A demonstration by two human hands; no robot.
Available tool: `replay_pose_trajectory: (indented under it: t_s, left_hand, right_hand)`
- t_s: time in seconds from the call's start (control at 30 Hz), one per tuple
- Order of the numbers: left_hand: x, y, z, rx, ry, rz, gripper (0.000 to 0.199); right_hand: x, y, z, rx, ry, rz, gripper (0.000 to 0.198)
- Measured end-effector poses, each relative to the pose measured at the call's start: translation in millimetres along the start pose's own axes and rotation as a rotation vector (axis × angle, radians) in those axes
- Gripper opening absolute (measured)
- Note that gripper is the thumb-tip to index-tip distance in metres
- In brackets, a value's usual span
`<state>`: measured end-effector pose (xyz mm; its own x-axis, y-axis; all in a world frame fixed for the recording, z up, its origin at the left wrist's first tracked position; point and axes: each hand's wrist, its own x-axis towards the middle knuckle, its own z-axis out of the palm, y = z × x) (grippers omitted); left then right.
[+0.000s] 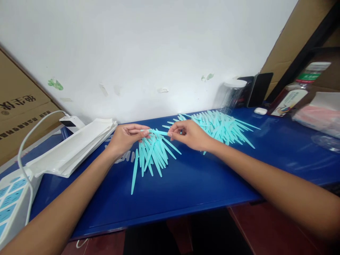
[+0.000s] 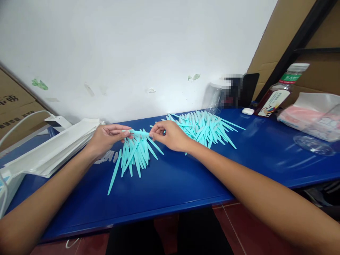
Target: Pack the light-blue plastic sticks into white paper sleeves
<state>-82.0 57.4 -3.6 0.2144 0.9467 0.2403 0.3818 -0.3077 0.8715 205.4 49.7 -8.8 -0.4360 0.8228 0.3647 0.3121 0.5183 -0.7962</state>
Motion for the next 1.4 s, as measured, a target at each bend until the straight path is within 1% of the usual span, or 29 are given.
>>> replay_pose_trajectory:
  t_s: [0.07,0.1,0.13,0.17,0.2,0.27,0.33,0.4,0.5,0.57,0.6,0.67,0.77,0.8,0.87,0.93,0.97,1.07,1.17,1.27,1.4]
  left_hand:
    - [2.5,1.0,-11.7,0.171,0.061,0.085,0.061]
    - [4.9,-1.0,-20.9,0.313,0.11,0.123,0.061]
    - [7.7,-4.7,-31.3,0.464,0.145,0.143,0.056]
    - [10.6,-9.4,-42.1,0.594,0.124,0.141,0.048]
    - [13.3,-14.7,-52.2,0.684,0.091,0.13,0.041]
    - [17.1,-24.6,-67.5,0.749,0.046,0.111,0.035]
    - [18.8,-31.1,-74.5,0.735,0.002,0.114,0.035]
    - [19.5,-34.6,-75.2,0.712,-0.06,0.122,0.037]
    - [20.2,-38.4,-73.6,0.704,-0.165,0.089,0.033]
    - [20.9,-41.1,-73.7,0.695,-0.219,0.032,0.032]
    - [21.2,-42.4,-73.9,0.693,-0.236,0.003,0.032]
    - [21.2,-43.9,-73.4,0.705,-0.246,-0.035,0.032]
    - [20.4,-41.8,-68.1,0.728,-0.207,-0.001,0.032]
    - [19.9,-39.7,-64.9,0.722,-0.178,0.032,0.032]
    - [18.4,-33.2,-56.5,0.672,-0.103,0.093,0.032]
    - [16.2,-24.8,-45.9,0.558,-0.043,0.106,0.035]
    - [14.8,-20.5,-40.1,0.477,-0.036,0.091,0.037]
    - [10.5,-10.3,-23.3,0.235,-0.087,0.052,0.044]
    - [7.5,-6.0,-11.9,0.082,-0.154,0.053,0.047]
    - [6.3,-4.8,-7.9,0.028,-0.177,0.046,0.049]
    - [6.7,-5.2,-10.2,0.046,-0.185,0.033,0.045]
  right_hand:
    - [4.1,4.3,-14.0,-0.09,0.109,0.068,0.018]
    - [5.9,7.9,-22.3,-0.164,0.182,0.122,0.016]
    - [7.4,12.2,-30.3,-0.263,0.246,0.186,0.013]
    - [8.3,16.9,-37.3,-0.381,0.281,0.252,0.011]
    - [8.6,21.4,-42.6,-0.509,0.283,0.293,0.01]
    - [7.9,27.2,-46.3,-0.719,0.28,0.28,0.01]
    - [5.7,26.7,-41.3,-0.792,0.279,0.192,0.012]
    - [2.5,20.4,-30.3,-0.717,0.217,0.136,0.019]
    - [-3.6,7.7,-11.8,-0.535,-0.018,0.123,0.031]
    - [-7.6,1.6,-3.2,-0.496,-0.162,0.107,0.03]
    - [-9.1,-0.1,-0.6,-0.501,-0.207,0.1,0.029]
    - [-10.9,-0.9,0.8,-0.528,-0.254,0.105,0.024]
    - [-9.7,2.5,-4.2,-0.561,-0.251,0.151,0.02]
    - [-8.5,4.0,-6.8,-0.566,-0.217,0.165,0.017]
    - [-5.6,6.1,-11.7,-0.545,-0.107,0.175,0.013]
    - [-2.8,6.1,-15.0,-0.448,0.004,0.173,0.012]
    - [-1.7,5.2,-15.7,-0.374,0.035,0.17,0.013]
    - [0.1,1.5,-14.5,-0.17,0.037,0.147,0.016]
    - [0.4,0.2,-11.3,-0.1,0.013,0.139,0.018]
    - [0.3,1.6,-9.6,-0.091,0.011,0.144,0.018]
    - [0.5,1.9,-11.1,-0.091,0.007,0.14,0.019]
